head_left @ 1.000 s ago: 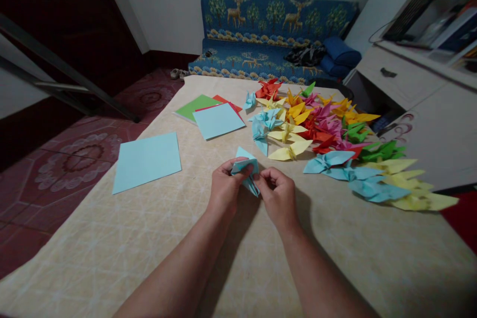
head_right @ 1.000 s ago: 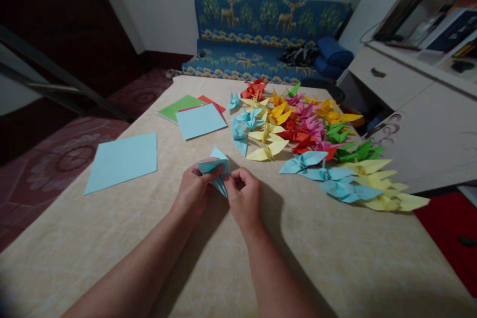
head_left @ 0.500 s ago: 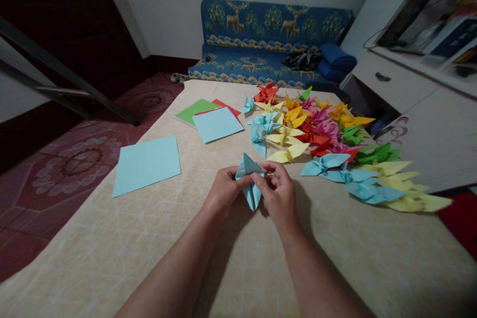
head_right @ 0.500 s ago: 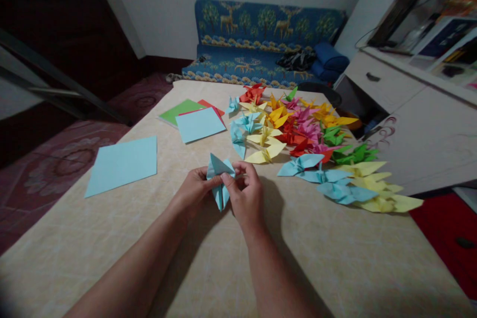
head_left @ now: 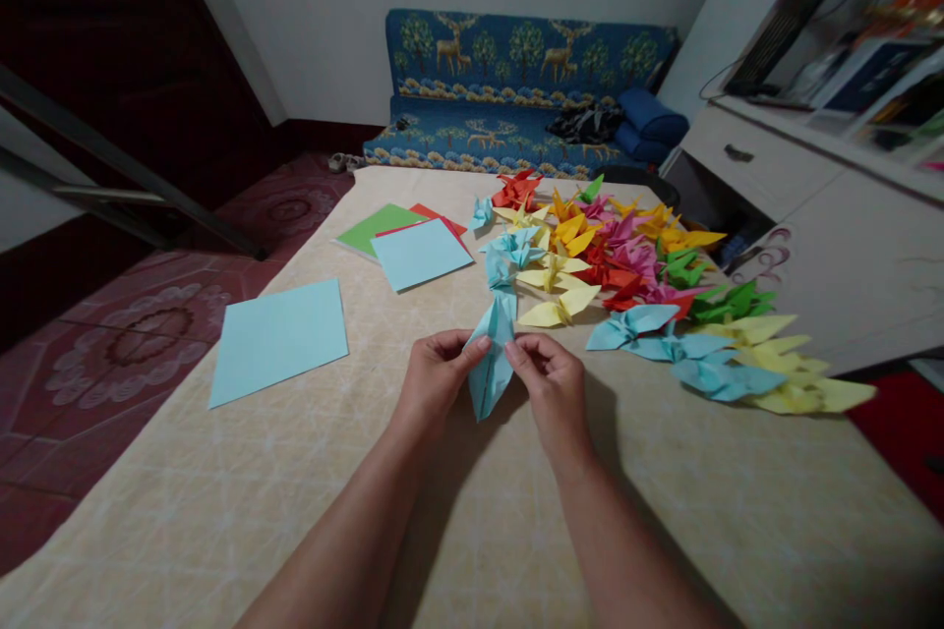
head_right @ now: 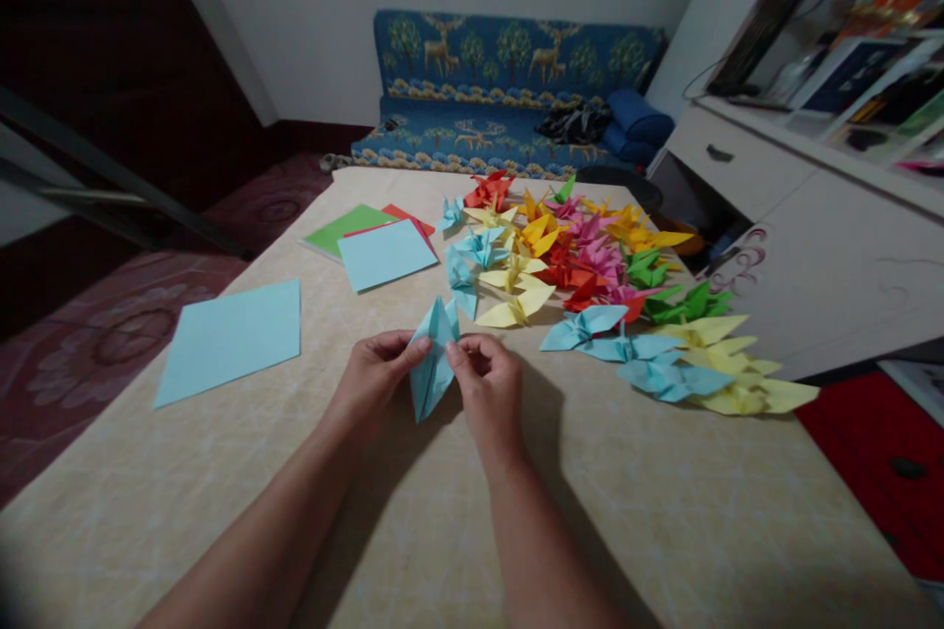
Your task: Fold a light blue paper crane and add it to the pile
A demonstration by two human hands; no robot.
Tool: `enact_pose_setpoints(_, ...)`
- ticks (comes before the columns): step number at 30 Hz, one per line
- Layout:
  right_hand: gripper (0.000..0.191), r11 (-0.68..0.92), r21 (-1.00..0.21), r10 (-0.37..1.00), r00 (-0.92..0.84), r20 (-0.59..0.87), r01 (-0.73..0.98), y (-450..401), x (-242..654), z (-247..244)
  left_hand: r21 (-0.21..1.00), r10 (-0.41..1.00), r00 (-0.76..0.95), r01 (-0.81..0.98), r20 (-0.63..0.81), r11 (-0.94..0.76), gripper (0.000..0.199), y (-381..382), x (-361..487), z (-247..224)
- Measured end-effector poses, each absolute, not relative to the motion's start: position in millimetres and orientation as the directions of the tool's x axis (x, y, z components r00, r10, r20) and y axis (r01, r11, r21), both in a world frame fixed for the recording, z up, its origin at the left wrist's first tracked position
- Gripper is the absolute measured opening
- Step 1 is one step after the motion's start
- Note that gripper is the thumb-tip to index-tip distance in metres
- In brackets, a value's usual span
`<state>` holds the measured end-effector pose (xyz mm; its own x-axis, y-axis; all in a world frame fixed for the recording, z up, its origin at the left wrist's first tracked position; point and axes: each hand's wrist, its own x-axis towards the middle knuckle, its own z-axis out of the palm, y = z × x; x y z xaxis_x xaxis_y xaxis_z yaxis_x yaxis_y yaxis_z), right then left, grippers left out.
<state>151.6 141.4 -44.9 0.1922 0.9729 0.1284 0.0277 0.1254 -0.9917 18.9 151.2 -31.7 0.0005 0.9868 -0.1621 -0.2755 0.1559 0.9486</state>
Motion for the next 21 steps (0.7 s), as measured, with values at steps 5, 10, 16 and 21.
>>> enact_pose_setpoints(5, 0.019, 0.141, -0.99, 0.971, 0.196, 0.135, -0.015, 141, 151, -45, 0.976, 0.995, -0.005, -0.192, -0.1, 0.097, 0.022, 148, 24, -32)
enact_pose_setpoints(10, 0.018, 0.166, -0.985, 0.961, 0.232, 0.151, -0.043, 142, 151, -49, 0.988, 1.0, 0.016, -0.154, -0.016, 0.019, 0.026, 146, 25, -30)
enact_pose_setpoints(16, 0.019, 0.149, -0.981, 0.95, 0.293, 0.106, -0.128, 143, 151, -54, 0.994, 1.0, -0.016, -0.107, 0.013, -0.015, 0.019, 146, 26, -31)
enact_pose_setpoints(21, 0.014, 0.146, -0.967, 0.944, 0.321, 0.074, -0.207, 143, 150, -57, 0.976, 0.997, -0.023, -0.206, -0.07, 0.064, 0.021, 143, 30, -32)
